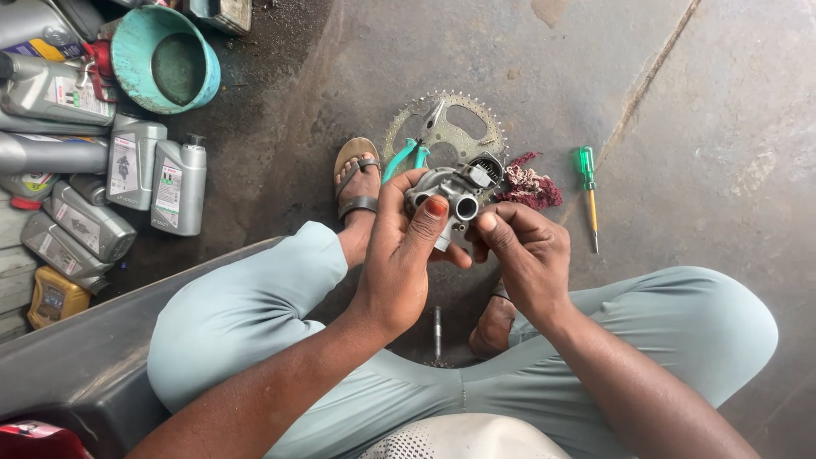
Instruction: Cleaning and repairing a motorcycle carburetor using tools.
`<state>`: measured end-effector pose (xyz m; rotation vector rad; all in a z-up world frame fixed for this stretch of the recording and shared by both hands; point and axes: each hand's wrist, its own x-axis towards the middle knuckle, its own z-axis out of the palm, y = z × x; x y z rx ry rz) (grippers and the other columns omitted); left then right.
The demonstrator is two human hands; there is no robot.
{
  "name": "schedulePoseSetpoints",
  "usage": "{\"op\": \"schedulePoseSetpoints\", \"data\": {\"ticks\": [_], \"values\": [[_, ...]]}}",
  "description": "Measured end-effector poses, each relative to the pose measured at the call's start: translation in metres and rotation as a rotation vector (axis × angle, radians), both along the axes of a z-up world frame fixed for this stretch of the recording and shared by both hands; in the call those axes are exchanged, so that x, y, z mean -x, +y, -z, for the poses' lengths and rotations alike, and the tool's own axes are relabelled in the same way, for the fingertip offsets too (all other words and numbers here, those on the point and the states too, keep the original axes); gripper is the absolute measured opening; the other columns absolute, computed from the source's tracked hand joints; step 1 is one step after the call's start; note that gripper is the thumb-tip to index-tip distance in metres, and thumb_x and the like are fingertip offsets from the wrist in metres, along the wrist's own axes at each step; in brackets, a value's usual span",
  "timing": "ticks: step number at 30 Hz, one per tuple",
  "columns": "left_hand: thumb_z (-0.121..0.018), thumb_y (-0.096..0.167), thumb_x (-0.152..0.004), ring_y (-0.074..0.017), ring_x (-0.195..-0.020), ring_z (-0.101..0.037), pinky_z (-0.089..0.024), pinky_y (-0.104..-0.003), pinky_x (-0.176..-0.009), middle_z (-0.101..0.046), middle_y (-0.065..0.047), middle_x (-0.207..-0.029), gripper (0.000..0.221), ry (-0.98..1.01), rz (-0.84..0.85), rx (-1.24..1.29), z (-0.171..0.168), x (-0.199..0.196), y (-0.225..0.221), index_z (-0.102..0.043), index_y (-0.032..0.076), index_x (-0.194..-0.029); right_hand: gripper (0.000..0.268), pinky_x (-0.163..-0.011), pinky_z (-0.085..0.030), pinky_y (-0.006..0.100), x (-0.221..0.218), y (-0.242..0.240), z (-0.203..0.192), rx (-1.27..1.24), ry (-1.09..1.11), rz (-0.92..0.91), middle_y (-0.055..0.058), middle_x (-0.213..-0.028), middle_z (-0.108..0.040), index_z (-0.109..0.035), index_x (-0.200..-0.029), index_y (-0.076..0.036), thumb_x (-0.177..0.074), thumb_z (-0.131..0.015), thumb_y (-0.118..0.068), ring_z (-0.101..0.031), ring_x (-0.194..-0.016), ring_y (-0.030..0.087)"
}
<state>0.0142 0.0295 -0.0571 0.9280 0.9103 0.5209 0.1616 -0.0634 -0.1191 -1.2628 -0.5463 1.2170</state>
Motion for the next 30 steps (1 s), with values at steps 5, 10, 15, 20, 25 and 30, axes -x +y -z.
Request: {"op": "schedulePoseSetpoints", "data": {"ticks": [5,10,15,20,25,30], "values": [[-0.050,0.046,-0.105,-0.0132,-0.080,-0.069,-0.064,-0.027,-0.069,-0.061,-0.010,-0.114,0.059,0.002,0.024,0.027,0.003,-0.001,-0.004,-0.034,0.004,-0.144,0.033,-0.056,-0.043,0.022,0.007,-0.004,0.011,0.101,-0.002,-0.004,0.002,-0.079,-0.064,-0.067,-0.096,0.000,-0.109,-0.058,-0.030,-0.055,-0.066,0.007],[-0.050,0.044,-0.105,-0.0144,-0.080,-0.069,-0.064,-0.030,-0.073,-0.063,-0.010,-0.113,0.056,-0.006,-0.010,0.111,0.000,-0.004,-0.002,-0.037,0.005,-0.143,0.043,-0.054,-0.040,0.022,0.003,-0.002,0.007,0.156,-0.095,-0.053,0.001,-0.072,-0.057,-0.063,-0.089,-0.002,-0.113,-0.051,-0.035,-0.049,-0.063,0.006],[-0.050,0.040,-0.107,-0.0167,-0.084,-0.070,-0.064,-0.034,-0.077,-0.063,-0.010,-0.114,0.051,-0.097,-0.129,0.188,-0.006,-0.003,0.003,-0.039,0.005,-0.142,0.025,-0.068,-0.051,0.020,0.001,0.007,-0.011,0.072,-0.080,0.000,0.001,-0.092,-0.063,-0.061,-0.108,-0.003,-0.106,-0.056,-0.027,-0.059,-0.079,0.005],[-0.051,0.042,-0.107,-0.0154,-0.084,-0.068,-0.064,-0.031,-0.075,-0.063,-0.010,-0.113,0.054,-0.097,-0.117,0.122,-0.003,-0.001,-0.003,-0.037,0.004,-0.144,0.022,-0.073,-0.054,0.021,0.010,0.006,-0.019,0.007,-0.187,0.033,0.004,-0.098,-0.065,-0.059,-0.112,0.000,-0.100,-0.068,-0.016,-0.063,-0.086,0.006],[-0.049,0.046,-0.108,-0.0116,-0.079,-0.065,-0.060,-0.025,-0.068,-0.063,-0.009,-0.111,0.059,-0.048,-0.024,-0.025,-0.009,-0.002,-0.006,-0.035,0.003,-0.146,0.017,-0.059,-0.051,0.021,0.010,-0.003,-0.003,0.020,-0.377,0.047,0.003,-0.083,-0.065,-0.062,-0.104,-0.001,-0.103,-0.066,-0.018,-0.061,-0.069,0.006],[-0.048,0.047,-0.110,-0.0085,-0.078,-0.061,-0.055,-0.022,-0.069,-0.059,-0.006,-0.111,0.062,-0.014,0.089,-0.212,-0.019,-0.002,-0.009,-0.032,0.002,-0.150,0.037,-0.052,-0.036,0.022,-0.004,-0.011,0.011,0.050,0.291,-0.075,-0.001,-0.074,-0.053,-0.059,-0.095,-0.003,-0.116,-0.049,-0.032,-0.044,-0.061,0.005]]}}
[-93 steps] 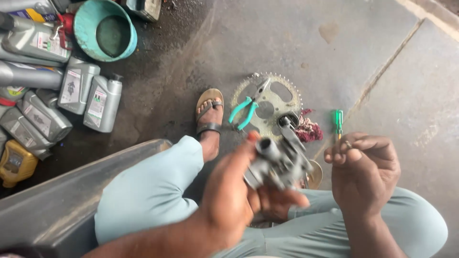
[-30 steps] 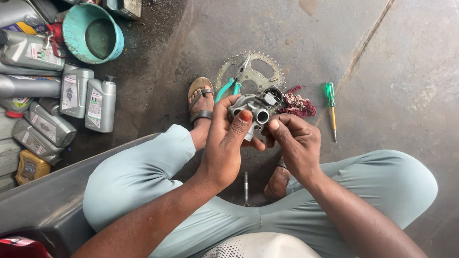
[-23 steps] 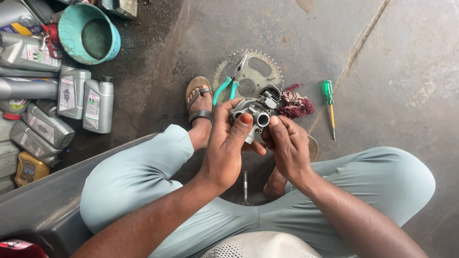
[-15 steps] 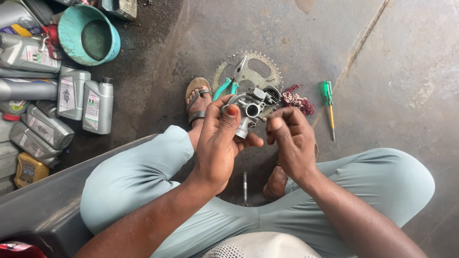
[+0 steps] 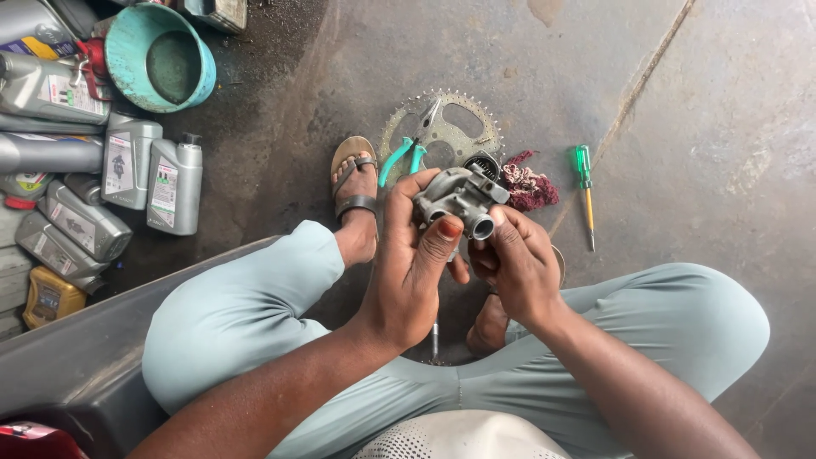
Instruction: Cleaning and repairing a motorcycle carburetor using tools.
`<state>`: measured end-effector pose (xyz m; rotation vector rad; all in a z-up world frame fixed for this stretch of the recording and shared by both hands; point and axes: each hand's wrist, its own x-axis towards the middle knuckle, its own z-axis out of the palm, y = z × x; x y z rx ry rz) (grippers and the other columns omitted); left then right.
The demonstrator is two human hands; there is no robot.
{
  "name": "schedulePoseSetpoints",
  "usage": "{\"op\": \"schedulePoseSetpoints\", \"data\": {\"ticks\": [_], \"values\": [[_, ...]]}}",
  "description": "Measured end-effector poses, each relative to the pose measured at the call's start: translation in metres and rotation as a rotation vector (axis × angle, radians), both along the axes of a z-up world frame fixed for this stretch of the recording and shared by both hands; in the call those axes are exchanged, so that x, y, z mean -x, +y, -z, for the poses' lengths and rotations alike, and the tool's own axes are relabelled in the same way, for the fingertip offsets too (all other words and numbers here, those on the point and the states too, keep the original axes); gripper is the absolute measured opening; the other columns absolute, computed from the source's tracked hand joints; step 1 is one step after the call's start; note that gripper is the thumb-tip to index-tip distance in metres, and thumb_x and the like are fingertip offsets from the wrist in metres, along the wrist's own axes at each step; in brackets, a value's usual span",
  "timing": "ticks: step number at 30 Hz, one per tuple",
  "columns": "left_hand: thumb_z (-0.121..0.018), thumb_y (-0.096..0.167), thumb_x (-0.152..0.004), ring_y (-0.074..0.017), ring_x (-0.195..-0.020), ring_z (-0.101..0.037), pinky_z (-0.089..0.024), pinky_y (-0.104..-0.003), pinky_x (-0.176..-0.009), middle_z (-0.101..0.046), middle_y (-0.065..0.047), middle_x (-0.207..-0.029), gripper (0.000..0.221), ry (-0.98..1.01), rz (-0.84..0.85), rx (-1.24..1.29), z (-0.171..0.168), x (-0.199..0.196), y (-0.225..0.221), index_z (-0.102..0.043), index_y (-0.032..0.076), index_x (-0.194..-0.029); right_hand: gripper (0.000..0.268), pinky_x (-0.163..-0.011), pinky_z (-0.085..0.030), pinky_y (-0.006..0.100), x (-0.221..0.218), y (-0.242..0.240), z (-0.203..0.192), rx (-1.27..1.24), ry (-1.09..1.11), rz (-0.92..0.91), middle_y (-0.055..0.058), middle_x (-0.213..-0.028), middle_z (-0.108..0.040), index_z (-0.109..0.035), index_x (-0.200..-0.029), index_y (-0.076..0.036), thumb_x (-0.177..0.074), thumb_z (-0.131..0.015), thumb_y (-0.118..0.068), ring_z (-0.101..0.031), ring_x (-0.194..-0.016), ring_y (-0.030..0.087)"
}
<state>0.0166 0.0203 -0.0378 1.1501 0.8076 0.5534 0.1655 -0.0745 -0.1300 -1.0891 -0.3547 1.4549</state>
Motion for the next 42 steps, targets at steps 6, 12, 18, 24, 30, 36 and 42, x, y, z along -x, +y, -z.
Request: {"op": "schedulePoseSetpoints", "data": {"ticks": [6,12,18,24,30,36,42], "values": [[-0.049,0.044,-0.112,-0.0090,-0.082,-0.061,-0.056,-0.022,-0.071,-0.060,-0.007,-0.113,0.060,-0.065,-0.028,-0.012,0.004,-0.001,0.001,-0.031,0.003,-0.151,0.024,-0.055,-0.042,0.021,0.007,0.015,-0.027,-0.024,-0.241,0.054,0.000,-0.080,-0.058,-0.058,-0.106,-0.004,-0.106,-0.056,-0.028,-0.051,-0.064,0.006],[-0.049,0.043,-0.113,-0.0095,-0.083,-0.060,-0.056,-0.022,-0.073,-0.060,-0.008,-0.114,0.059,-0.064,-0.017,-0.019,0.005,0.000,0.000,-0.030,0.003,-0.153,0.020,-0.055,-0.045,0.020,0.005,0.011,-0.025,-0.011,-0.322,0.076,0.001,-0.078,-0.062,-0.062,-0.104,-0.001,-0.101,-0.065,-0.021,-0.054,-0.065,0.006],[-0.048,0.043,-0.112,-0.0096,-0.081,-0.060,-0.056,-0.022,-0.072,-0.060,-0.007,-0.110,0.060,-0.048,-0.014,-0.012,0.010,0.000,-0.003,-0.030,0.003,-0.153,0.031,-0.054,-0.038,0.019,0.001,0.000,0.003,0.000,-0.049,0.022,-0.001,-0.073,-0.054,-0.059,-0.097,-0.002,-0.114,-0.055,-0.027,-0.047,-0.062,0.005],[-0.049,0.043,-0.111,-0.0104,-0.082,-0.061,-0.055,-0.023,-0.071,-0.062,-0.008,-0.112,0.061,-0.053,-0.062,0.008,0.008,0.000,-0.001,-0.031,0.002,-0.152,0.022,-0.055,-0.042,0.021,0.005,0.014,-0.025,-0.064,-0.288,0.048,-0.001,-0.080,-0.058,-0.059,-0.108,-0.002,-0.104,-0.061,-0.024,-0.051,-0.067,0.005],[-0.052,0.041,-0.108,-0.0120,-0.073,-0.059,-0.052,-0.024,-0.065,-0.060,-0.006,-0.099,0.060,-0.030,-0.101,0.047,0.017,-0.001,-0.006,-0.037,0.000,-0.150,0.025,-0.049,-0.042,0.023,0.011,0.009,0.003,0.064,-0.154,0.073,0.001,-0.070,-0.058,-0.062,-0.097,-0.002,-0.103,-0.065,-0.026,-0.053,-0.057,0.007],[-0.059,0.044,-0.092,-0.0162,-0.059,-0.062,-0.053,-0.028,-0.052,-0.066,-0.008,-0.090,0.066,0.039,-0.277,0.175,0.061,-0.004,0.006,-0.043,0.005,-0.142,0.027,-0.046,-0.040,0.025,0.007,0.023,-0.001,0.059,-0.219,-0.057,0.002,-0.060,-0.058,-0.064,-0.092,-0.005,-0.102,-0.061,-0.030,-0.051,-0.051,0.009],[-0.054,0.051,-0.093,-0.0167,-0.060,-0.063,-0.055,-0.028,-0.055,-0.066,-0.011,-0.090,0.065,0.028,-0.278,0.348,0.050,-0.008,0.008,-0.044,0.008,-0.140,0.021,-0.053,-0.048,0.029,-0.002,0.022,0.002,-0.105,-0.790,-0.026,0.002,-0.067,-0.065,-0.066,-0.097,-0.001,-0.098,-0.069,-0.022,-0.058,-0.060,0.010]]}}
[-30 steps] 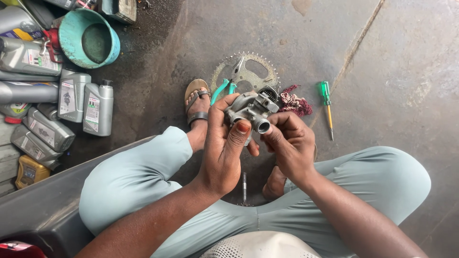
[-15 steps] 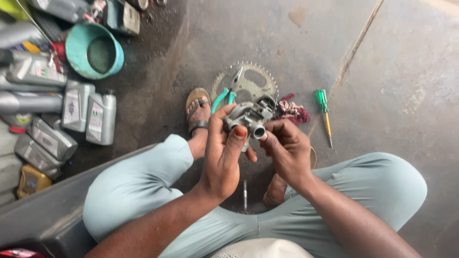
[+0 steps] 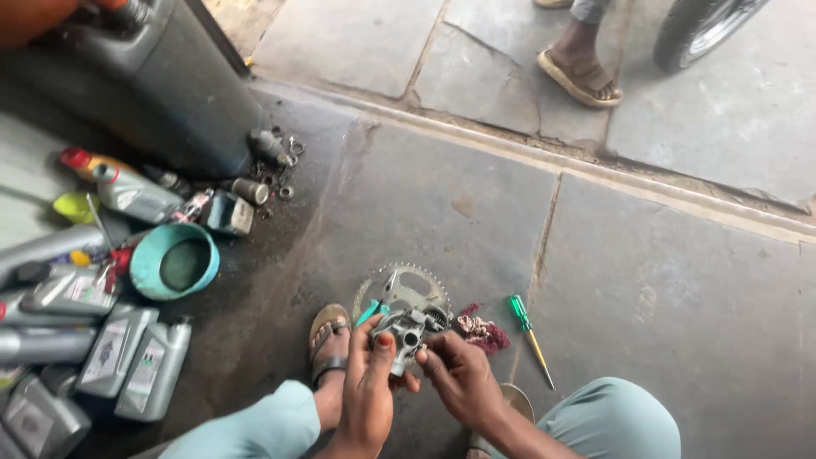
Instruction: Cleaning and repairing a motorcycle carburetor using tools.
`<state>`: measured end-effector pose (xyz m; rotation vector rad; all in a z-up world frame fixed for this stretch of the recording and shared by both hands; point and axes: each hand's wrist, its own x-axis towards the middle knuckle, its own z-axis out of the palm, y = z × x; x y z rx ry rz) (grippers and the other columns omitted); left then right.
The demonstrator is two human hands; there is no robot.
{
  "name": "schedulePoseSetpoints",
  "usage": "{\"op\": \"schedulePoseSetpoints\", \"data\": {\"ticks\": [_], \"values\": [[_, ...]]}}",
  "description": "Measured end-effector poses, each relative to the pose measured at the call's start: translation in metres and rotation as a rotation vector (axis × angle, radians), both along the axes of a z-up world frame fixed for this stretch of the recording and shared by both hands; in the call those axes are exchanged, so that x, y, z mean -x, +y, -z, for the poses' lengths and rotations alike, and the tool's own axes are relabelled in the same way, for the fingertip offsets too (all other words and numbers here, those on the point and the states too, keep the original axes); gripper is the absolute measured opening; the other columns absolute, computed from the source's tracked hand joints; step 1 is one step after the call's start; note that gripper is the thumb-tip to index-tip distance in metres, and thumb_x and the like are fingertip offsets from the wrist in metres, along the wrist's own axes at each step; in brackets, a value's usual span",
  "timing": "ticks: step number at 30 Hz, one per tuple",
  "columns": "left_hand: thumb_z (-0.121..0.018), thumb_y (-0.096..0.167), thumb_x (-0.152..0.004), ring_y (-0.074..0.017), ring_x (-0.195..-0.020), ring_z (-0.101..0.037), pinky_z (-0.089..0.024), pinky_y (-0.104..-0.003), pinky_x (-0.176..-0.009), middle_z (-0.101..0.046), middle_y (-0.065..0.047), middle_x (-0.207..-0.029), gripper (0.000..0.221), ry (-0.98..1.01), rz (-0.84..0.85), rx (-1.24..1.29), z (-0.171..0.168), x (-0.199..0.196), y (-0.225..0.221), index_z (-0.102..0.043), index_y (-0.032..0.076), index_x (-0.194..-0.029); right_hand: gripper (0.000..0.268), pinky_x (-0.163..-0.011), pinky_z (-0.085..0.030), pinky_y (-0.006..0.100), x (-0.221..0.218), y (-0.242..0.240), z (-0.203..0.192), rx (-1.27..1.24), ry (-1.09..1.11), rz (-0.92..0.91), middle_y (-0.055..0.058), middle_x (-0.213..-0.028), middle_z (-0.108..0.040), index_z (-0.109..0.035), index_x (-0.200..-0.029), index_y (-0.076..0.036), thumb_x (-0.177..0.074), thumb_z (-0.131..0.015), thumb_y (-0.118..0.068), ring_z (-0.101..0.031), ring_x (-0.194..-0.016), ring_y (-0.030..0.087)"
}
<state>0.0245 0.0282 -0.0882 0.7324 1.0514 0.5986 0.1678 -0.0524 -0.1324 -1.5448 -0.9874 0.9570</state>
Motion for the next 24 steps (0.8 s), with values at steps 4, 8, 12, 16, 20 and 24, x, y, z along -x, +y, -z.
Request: {"op": "schedulePoseSetpoints", "data": {"ticks": [4,8,12,16,20,24], "values": [[-0.053,0.052,-0.097,-0.0152,-0.064,-0.063,-0.055,-0.025,-0.057,-0.068,-0.010,-0.097,0.065,-0.051,0.038,-0.184,-0.006,0.000,-0.007,-0.044,0.002,-0.138,0.019,-0.054,-0.048,0.030,-0.005,0.002,-0.012,-0.151,-0.202,-0.045,0.003,-0.071,-0.064,-0.067,-0.100,-0.002,-0.102,-0.066,-0.021,-0.061,-0.063,0.010],[-0.049,0.051,-0.098,-0.0134,-0.061,-0.061,-0.055,-0.025,-0.054,-0.063,-0.008,-0.095,0.061,0.009,0.111,-0.162,-0.007,0.001,-0.004,-0.043,0.005,-0.138,0.024,-0.050,-0.045,0.032,-0.004,0.000,-0.002,-0.004,0.016,-0.045,0.003,-0.068,-0.060,-0.068,-0.101,-0.003,-0.103,-0.062,-0.027,-0.058,-0.059,0.011],[-0.049,0.048,-0.100,-0.0113,-0.064,-0.061,-0.054,-0.024,-0.054,-0.066,-0.008,-0.096,0.058,0.001,0.092,-0.207,-0.020,0.002,0.001,-0.045,0.003,-0.137,0.027,-0.049,-0.044,0.028,-0.009,0.007,-0.017,0.185,0.266,-0.108,-0.001,-0.066,-0.058,-0.066,-0.094,-0.005,-0.101,-0.064,-0.031,-0.055,-0.057,0.008],[-0.047,0.047,-0.098,-0.0128,-0.062,-0.061,-0.057,-0.028,-0.058,-0.066,-0.007,-0.093,0.051,0.000,0.040,0.042,-0.026,0.010,0.014,-0.049,0.009,-0.131,0.021,-0.048,-0.046,0.026,-0.029,0.013,-0.022,0.166,-0.059,-0.133,-0.004,-0.065,-0.061,-0.065,-0.088,-0.010,-0.096,-0.068,-0.029,-0.056,-0.056,0.006],[-0.041,0.044,-0.103,-0.0134,-0.057,-0.055,-0.059,-0.035,-0.060,-0.059,-0.006,-0.082,0.038,-0.039,-0.153,0.283,-0.025,0.022,0.020,-0.054,0.010,-0.115,0.033,-0.050,-0.040,0.026,-0.064,0.003,-0.005,-0.176,-0.180,0.248,-0.003,-0.070,-0.049,-0.049,-0.077,-0.010,-0.096,-0.076,-0.010,-0.044,-0.061,0.006],[-0.042,0.041,-0.105,-0.0150,-0.056,-0.054,-0.055,-0.040,-0.061,-0.061,-0.004,-0.081,0.032,-0.017,-0.175,0.290,-0.046,0.015,0.024,-0.053,0.012,-0.108,0.022,-0.053,-0.036,0.027,-0.070,-0.002,-0.056,-0.368,0.116,0.327,0.000,-0.077,-0.051,-0.051,-0.087,-0.009,-0.098,-0.069,-0.016,-0.043,-0.065,0.007]]}}
